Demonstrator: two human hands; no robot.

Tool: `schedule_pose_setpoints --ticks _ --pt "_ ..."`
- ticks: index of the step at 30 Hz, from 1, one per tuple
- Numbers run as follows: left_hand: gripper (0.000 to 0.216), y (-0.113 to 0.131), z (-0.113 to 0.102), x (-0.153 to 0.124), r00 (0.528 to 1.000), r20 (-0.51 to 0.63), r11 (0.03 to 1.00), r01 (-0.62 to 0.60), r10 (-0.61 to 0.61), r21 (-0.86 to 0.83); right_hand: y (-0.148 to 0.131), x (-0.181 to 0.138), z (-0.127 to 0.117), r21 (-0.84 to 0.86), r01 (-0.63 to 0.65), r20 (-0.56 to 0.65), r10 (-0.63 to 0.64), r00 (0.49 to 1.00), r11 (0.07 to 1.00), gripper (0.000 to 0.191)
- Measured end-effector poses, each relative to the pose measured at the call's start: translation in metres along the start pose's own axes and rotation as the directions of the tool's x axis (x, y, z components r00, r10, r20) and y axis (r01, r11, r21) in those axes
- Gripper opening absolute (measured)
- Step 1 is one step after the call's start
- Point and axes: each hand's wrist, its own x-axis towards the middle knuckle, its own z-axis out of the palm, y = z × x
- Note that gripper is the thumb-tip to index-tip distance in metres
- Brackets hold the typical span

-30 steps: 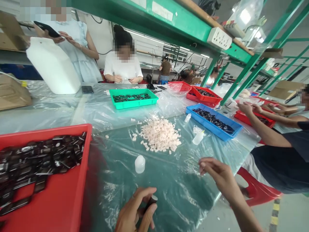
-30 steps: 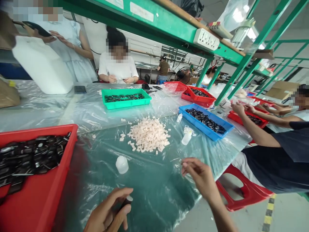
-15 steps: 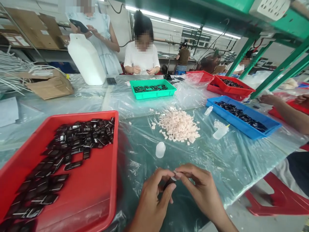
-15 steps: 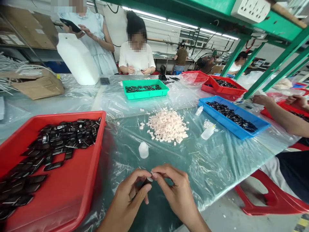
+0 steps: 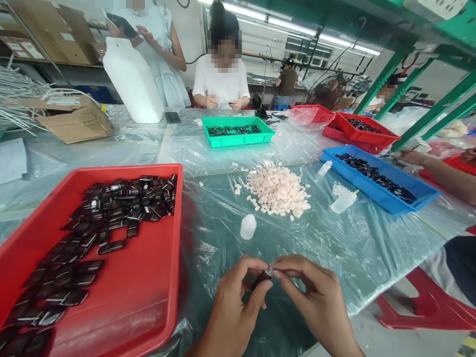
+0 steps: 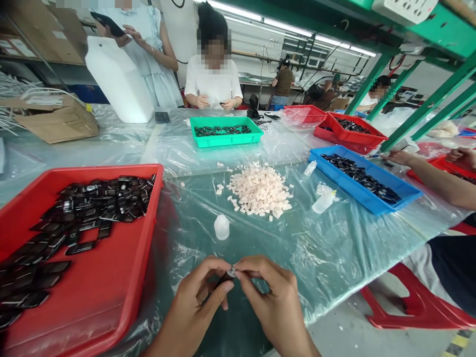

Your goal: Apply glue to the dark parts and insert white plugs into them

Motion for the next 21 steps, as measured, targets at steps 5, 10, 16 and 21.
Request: schedule_pose_setpoints --ticks 5,10,16,21 --pt "0.006 -0.003 0.000 -0.001 1.000 -0.012 0.998 -0.027 0.028 0.064 -0.006 -0.003 -0.001 -0.142 0.113 0.019 -0.111 0.994 0.983 0.019" --pt "0.009 -0.006 0.000 -0.001 0.994 -0.051 0.986 -0.088 0.097 0.144 -0.009 -0.008 -0.002 -0.241 0.193 0.066 -0.183 0.981 0.951 0.023" --pt "0.009 -0.008 0.000 -0.005 0.987 -0.082 0.971 -0.118 0.137 0.209 -0.011 -0.008 -0.002 -0.218 0.191 0.073 -0.179 0.981 0.957 0.021" --pt "0.010 -0.012 0.003 -0.008 0.978 -0.127 0.972 -0.141 0.167 0.187 -0.011 -0.011 0.002 -0.205 0.199 0.053 -0.192 0.980 0.958 0.021"
